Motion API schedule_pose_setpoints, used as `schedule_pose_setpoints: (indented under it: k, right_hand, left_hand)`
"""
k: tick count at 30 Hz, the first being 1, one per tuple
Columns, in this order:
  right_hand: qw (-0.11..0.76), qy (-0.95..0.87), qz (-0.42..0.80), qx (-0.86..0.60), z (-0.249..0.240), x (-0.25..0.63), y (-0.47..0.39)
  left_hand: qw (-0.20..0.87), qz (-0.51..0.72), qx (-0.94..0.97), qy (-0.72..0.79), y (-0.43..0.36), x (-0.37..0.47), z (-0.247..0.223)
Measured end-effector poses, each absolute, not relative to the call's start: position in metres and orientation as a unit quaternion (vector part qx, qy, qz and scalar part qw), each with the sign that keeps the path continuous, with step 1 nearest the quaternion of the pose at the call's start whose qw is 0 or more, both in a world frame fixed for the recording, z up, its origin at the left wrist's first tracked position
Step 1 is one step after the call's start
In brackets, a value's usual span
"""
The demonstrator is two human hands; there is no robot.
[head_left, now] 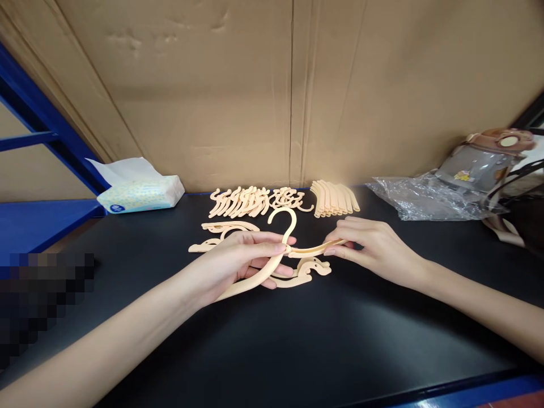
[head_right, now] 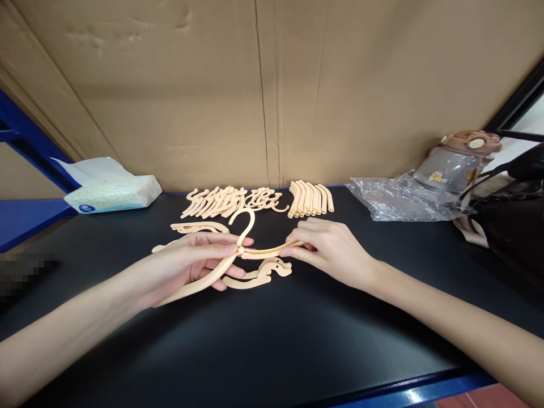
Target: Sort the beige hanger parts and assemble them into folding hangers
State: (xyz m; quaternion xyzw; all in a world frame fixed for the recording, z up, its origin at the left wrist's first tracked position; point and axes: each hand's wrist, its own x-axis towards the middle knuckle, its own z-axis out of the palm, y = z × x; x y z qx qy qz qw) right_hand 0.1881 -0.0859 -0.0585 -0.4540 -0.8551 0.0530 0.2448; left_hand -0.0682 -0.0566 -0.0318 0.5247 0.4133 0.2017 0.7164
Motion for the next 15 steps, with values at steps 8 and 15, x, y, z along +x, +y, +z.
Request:
schedule_pose_setpoints:
  k: [8,15]
  right_hand:
    - [0.248,-0.849,0.043,-0.465,-0.0578,0.1884,-0.0905]
    - [0.238,-0.851,0.037,-0.467,-0.0567,0.1891,-0.0895]
  left_hand:
    - [0.722,0.196,0.522,0.409,-0.0582,-0.0664,-0.0267]
    - [0.727,0.191,0.524,0.4,-0.0568,-0.0672,-0.0286]
